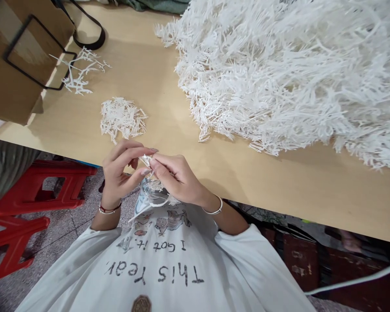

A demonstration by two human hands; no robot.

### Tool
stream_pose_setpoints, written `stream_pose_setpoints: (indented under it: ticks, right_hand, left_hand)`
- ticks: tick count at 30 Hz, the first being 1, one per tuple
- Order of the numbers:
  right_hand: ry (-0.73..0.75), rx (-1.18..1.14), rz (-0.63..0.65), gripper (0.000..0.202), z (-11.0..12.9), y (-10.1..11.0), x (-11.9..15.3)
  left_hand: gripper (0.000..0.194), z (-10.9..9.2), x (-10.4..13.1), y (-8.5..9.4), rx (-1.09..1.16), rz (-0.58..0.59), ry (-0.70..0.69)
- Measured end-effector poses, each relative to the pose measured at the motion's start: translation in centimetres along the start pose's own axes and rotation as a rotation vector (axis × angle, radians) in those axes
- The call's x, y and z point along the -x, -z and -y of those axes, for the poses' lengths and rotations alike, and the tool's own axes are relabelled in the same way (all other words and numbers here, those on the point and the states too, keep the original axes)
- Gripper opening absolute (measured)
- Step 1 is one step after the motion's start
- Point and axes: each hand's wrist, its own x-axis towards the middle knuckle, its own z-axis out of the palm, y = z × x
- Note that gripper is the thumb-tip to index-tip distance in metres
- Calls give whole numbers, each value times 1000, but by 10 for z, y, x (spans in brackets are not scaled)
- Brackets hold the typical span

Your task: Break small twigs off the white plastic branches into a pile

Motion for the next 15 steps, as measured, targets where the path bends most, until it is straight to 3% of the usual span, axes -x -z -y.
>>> stream_pose_setpoints:
  ticks: [6,10,15]
  right_hand:
    - [17,83,-23,33,2,-2,1]
    - [24,117,-43,33,4,-3,1]
    - [24,101,-92,33,8,-5,1]
  left_hand:
    - [10,-5,1,8,-53,163,51]
    - [17,-9,0,6,229,226,243]
    - [27,-14,6,-7,678,71,524]
